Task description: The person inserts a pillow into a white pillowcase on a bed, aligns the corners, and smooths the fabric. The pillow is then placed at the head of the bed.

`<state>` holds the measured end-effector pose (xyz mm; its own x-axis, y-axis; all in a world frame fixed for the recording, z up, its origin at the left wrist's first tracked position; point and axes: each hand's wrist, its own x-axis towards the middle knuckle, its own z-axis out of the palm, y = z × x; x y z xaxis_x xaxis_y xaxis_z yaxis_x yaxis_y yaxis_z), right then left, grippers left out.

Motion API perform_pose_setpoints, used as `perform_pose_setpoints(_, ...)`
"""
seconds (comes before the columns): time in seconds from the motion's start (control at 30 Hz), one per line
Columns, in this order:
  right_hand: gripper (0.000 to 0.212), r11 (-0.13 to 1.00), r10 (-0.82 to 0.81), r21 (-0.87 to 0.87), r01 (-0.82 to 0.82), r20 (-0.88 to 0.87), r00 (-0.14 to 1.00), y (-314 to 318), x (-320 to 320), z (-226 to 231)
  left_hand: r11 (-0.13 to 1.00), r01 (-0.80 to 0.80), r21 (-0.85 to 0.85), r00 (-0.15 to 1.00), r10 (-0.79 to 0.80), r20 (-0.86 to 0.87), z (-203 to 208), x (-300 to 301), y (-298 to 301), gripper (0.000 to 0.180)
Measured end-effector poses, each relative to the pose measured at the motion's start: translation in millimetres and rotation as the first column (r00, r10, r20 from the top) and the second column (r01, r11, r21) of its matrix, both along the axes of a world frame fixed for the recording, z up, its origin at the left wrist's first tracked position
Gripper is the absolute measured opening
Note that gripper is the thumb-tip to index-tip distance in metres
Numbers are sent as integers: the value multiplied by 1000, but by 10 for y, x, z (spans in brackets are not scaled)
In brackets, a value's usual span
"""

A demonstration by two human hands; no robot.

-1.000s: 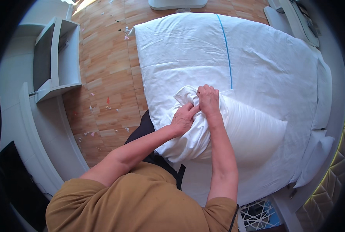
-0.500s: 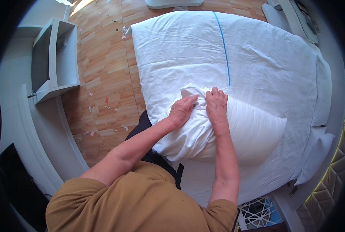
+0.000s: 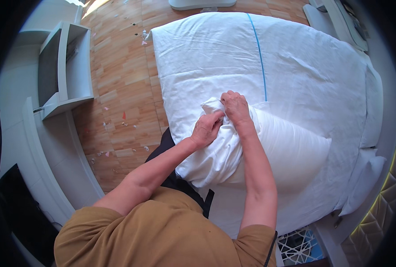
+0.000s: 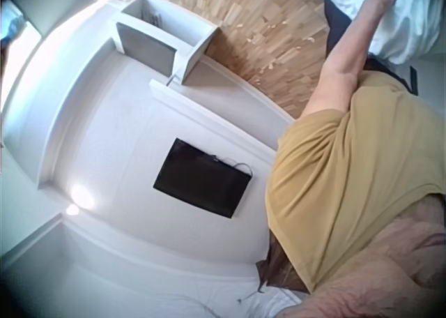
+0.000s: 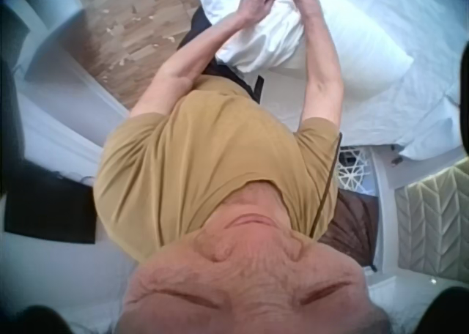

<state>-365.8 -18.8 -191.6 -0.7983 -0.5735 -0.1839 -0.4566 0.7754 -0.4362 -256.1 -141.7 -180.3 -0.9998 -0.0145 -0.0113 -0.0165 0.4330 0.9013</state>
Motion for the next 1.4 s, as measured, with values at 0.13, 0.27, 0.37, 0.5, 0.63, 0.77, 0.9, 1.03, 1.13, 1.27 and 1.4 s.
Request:
perform_pose_setpoints(0.13, 13, 969, -49, 236, 71, -98, 994, 80, 35, -206, 1000, -24, 17, 1000, 24, 0, 33, -14, -80, 24)
perform_pose_setpoints(0.27, 13, 924, -49, 381, 42, 9, 999, 163, -14, -219, 983, -156, 96, 965, 130, 228, -82, -81, -162, 19)
perform_pose_setpoints(0.37, 16, 928, -67, 367, 55, 19, 998, 177, 20, -161, 988, -121, 95, 941, 84, 329, -156, -23, -148, 14)
perform_pose_setpoints(0.5, 7, 962, -147, 240, 129, 57, 988, 233, 129, 27, 996, 66, 52, 941, -79, 329, -24, 117, -121, 14)
perform_pose_setpoints(0.63, 10, 972, -214, 110, 209, 42, 976, 228, 253, 132, 979, 101, -180, 954, -44, 297, -91, 270, -57, 19)
perform_pose_setpoints(0.77, 14, 982, -175, 70, 174, 3, 985, 204, 356, 200, 988, 129, -90, 808, -52, 587, -267, 96, -136, 33)
perform_pose_setpoints(0.9, 11, 979, -191, 55, 195, -68, 979, 254, 427, 171, 985, 103, -138, 689, 29, 724, -37, -342, -253, 41)
perform_pose_setpoints(1.03, 10, 984, -170, 38, 175, -107, 980, 227, 445, 203, 971, 77, -228, 997, -72, 30, -202, -581, -285, 21)
perform_pose_setpoints(1.13, 10, 981, -179, 58, 186, -114, 977, 214, 466, 197, 723, 580, -375, 814, -507, 284, -167, -834, -234, 22)
perform_pose_setpoints(1.27, 9, 981, -174, 63, 182, -115, 978, 228, 499, 228, 401, 887, -228, 447, -622, 642, -47, -1057, -136, 34)
perform_pose_setpoints(1.4, 9, 980, -196, 17, 199, -100, 975, 298, 534, 160, 281, 954, -107, 262, -601, 755, -81, -1114, -10, 44)
